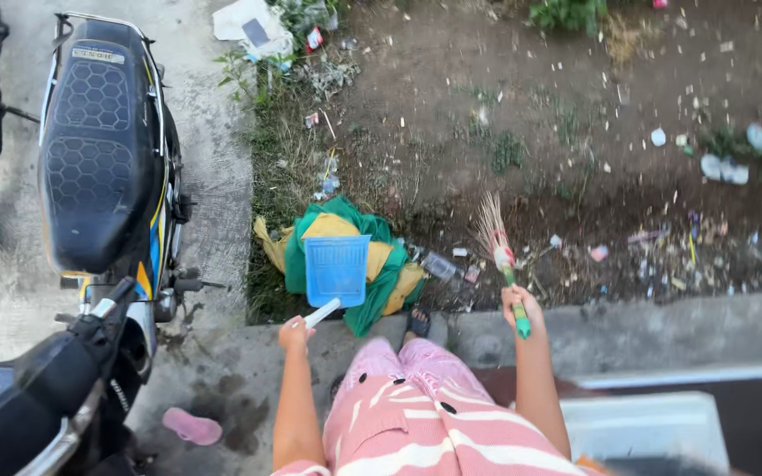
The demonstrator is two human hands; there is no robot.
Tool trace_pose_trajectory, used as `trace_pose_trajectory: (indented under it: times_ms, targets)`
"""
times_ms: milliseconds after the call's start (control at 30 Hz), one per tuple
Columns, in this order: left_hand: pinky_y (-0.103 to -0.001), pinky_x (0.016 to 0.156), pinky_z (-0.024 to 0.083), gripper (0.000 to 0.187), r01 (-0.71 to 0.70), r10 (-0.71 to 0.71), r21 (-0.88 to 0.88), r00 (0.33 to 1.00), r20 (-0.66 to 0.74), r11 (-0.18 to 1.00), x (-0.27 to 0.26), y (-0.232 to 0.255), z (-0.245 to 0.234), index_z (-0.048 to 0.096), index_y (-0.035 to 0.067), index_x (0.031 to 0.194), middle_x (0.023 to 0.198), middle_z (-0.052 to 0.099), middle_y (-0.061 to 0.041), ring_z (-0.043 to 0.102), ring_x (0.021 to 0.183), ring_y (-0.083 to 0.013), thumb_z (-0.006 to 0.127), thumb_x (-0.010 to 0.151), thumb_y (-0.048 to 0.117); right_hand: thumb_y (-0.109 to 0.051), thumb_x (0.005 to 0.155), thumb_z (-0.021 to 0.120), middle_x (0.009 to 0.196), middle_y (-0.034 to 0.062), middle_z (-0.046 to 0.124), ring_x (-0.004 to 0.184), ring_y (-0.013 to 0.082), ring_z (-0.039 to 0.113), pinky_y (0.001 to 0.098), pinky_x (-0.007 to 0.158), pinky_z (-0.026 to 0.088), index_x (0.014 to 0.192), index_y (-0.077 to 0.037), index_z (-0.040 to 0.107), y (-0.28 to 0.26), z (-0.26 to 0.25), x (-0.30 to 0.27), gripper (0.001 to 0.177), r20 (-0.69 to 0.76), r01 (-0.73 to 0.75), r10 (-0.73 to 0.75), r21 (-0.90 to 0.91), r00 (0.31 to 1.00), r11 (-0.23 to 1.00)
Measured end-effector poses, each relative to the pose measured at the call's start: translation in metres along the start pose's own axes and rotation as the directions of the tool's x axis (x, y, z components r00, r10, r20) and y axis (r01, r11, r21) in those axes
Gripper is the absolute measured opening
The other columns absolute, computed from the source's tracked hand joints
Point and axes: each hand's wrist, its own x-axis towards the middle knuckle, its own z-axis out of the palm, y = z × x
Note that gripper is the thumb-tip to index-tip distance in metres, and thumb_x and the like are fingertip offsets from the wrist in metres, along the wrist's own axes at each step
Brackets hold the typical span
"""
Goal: The person picks up a plastic bag and uses it to collect small items of debris by hand from the ground near several motorcycles. The person then walks to a different area and uses a broom and a dustpan to sweep debris into a pile and then into the dustpan.
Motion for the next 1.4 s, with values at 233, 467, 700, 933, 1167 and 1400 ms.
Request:
trace_pose_trajectory:
  times_ms: [233, 467, 700, 933, 1167, 1400]
  targets:
    - [-0.033, 0.053, 0.063, 0.028, -0.16, 0.178, 0.116, 0.97, -0.166, 0.98, -0.002, 0.05, 0.082, 0.074, -0.001, 0.11, 0.1, 0.073, -0.017, 0.073, 0.069, -0.0233, 0.073, 0.083, 0.003, -0.007, 0.102, 0.058, 0.088, 0.007, 0.054, 0.057, 0.0058, 0.051, 0.0169, 0.047, 0.045, 0.108, 0.008, 0.046, -0.064, 0.031, 0.006, 0.02, -0.024, 0.117, -0.124, -0.195, 0.992, 0.974]
    - [-0.033, 0.053, 0.058, 0.021, -0.082, 0.149, 0.219, 0.939, -0.309, 0.972, 0.006, 0.118, 0.16, 0.076, -0.001, 0.104, 0.086, 0.075, -0.016, 0.073, 0.059, -0.0224, 0.073, 0.09, 0.015, -0.016, 0.112, 0.058, 0.083, 0.0041, 0.051, 0.056, 0.005, 0.046, 0.0197, 0.046, 0.041, 0.106, 0.0, 0.046, -0.098, 0.087, 0.048, 0.02, 0.15, -0.057, 0.107, -0.307, 0.983, 0.95]
    - [-0.036, 0.051, 0.058, 0.018, -0.064, 0.11, 0.134, 0.924, -0.366, 0.989, 0.091, 0.131, 0.232, 0.077, 0.0, 0.102, 0.088, 0.074, -0.018, 0.071, 0.061, -0.0249, 0.073, 0.088, 0.01, -0.015, 0.102, 0.054, 0.078, 0.0008, 0.055, 0.049, -0.002, 0.041, 0.0138, 0.036, 0.034, 0.102, -0.004, 0.049, -0.121, 0.196, 0.132, 0.012, -0.066, 0.086, -0.165, -0.635, 0.984, 0.767]
    - [-0.037, 0.055, 0.062, 0.02, -0.055, 0.102, 0.121, 0.897, -0.431, 0.991, 0.22, 0.203, 0.336, 0.079, 0.002, 0.098, 0.091, 0.075, -0.018, 0.074, 0.067, -0.0283, 0.076, 0.083, 0.015, -0.013, 0.106, 0.059, 0.078, 0.0028, 0.05, 0.049, 0.0021, 0.043, 0.0182, 0.037, 0.036, 0.104, -0.002, 0.049, -0.153, 0.369, 0.324, 0.015, 0.008, -0.056, 0.083, -0.672, 0.997, 0.738]
    - [-0.039, 0.063, 0.061, 0.028, 0.097, 0.017, 0.199, 0.863, -0.504, 0.975, 0.306, 0.28, 0.435, 0.079, 0.001, 0.099, 0.087, 0.076, -0.02, 0.075, 0.067, -0.0286, 0.073, 0.085, 0.024, -0.008, 0.1, 0.059, 0.083, 0.0055, 0.057, 0.05, 0.0013, 0.044, 0.0164, 0.037, 0.036, 0.105, -0.001, 0.055, -0.179, 0.555, 0.495, 0.009, -0.072, -0.091, 0.055, -0.792, 0.996, 0.604]
    - [-0.036, 0.054, 0.062, 0.021, 0.082, -0.108, -0.07, 0.789, -0.604, 0.994, 0.346, 0.341, 0.492, 0.079, 0.002, 0.099, 0.089, 0.074, -0.017, 0.072, 0.065, -0.0262, 0.077, 0.086, 0.017, -0.004, 0.096, 0.06, 0.08, 0.0025, 0.058, 0.049, 0.0008, 0.044, 0.0174, 0.037, 0.033, 0.103, -0.003, 0.059, -0.186, 0.654, 0.592, 0.007, -0.095, -0.089, 0.0, -0.932, 0.995, 0.352]
